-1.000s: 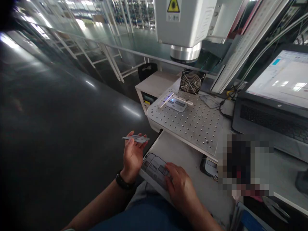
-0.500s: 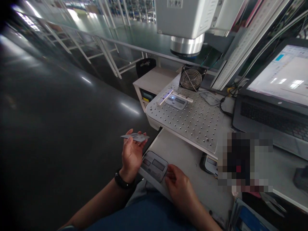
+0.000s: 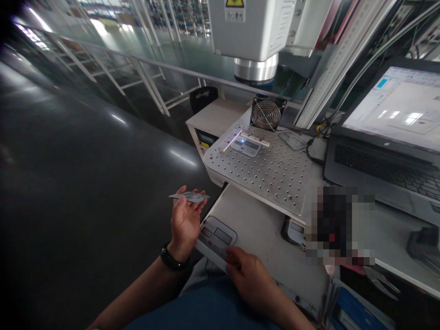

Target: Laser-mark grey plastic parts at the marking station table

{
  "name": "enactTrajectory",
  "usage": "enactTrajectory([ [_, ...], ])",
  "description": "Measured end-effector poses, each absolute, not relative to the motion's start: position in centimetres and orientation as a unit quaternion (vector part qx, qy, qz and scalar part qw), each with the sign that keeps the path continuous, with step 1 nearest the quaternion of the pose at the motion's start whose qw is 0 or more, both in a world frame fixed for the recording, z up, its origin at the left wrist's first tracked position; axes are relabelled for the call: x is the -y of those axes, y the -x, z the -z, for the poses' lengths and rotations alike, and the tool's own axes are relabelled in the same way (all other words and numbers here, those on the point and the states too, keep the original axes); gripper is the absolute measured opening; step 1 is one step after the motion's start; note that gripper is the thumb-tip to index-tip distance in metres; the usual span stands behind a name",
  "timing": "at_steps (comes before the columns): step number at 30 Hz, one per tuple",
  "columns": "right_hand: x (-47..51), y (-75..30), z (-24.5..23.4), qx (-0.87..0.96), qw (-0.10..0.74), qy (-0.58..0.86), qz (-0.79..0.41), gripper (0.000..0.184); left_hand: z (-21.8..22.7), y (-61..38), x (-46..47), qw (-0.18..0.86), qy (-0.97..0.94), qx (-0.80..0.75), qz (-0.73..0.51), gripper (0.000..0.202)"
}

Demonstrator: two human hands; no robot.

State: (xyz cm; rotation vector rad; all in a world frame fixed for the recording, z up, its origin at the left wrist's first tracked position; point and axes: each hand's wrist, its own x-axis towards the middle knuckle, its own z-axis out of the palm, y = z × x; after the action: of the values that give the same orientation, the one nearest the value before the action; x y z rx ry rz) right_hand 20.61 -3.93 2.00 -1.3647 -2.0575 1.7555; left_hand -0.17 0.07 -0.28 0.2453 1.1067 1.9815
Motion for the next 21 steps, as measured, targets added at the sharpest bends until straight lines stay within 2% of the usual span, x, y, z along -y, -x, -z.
enactTrajectory([
  [4,3.3,-20.6,-2.1,0.698,0.055,0.476,-0.533,0.037,0.3,0.1,-0.1,0.410,-0.099,-0.449,-0.788,0.049],
  [8,1.8,-20.5,-1.4,0.682,0.084,0.536,-0.491,0.049,0.2,0.2,-0.1,0.411,-0.102,-0.447,-0.788,0.047],
  [14,1.0,-20.1,-0.7,0.697,0.048,0.517,-0.495,0.050,0.0,0.5,-0.2,0.402,-0.113,-0.465,-0.781,0.040],
  [17,1.3,-20.5,-1.5,0.687,0.080,0.539,-0.481,0.053,0.0,0.9,-0.4,0.407,-0.117,-0.470,-0.774,0.036],
  [21,2.1,-22.2,-2.3,0.688,0.130,0.541,-0.466,0.043,0.2,1.2,-0.8,0.414,-0.121,-0.483,-0.762,0.031],
])
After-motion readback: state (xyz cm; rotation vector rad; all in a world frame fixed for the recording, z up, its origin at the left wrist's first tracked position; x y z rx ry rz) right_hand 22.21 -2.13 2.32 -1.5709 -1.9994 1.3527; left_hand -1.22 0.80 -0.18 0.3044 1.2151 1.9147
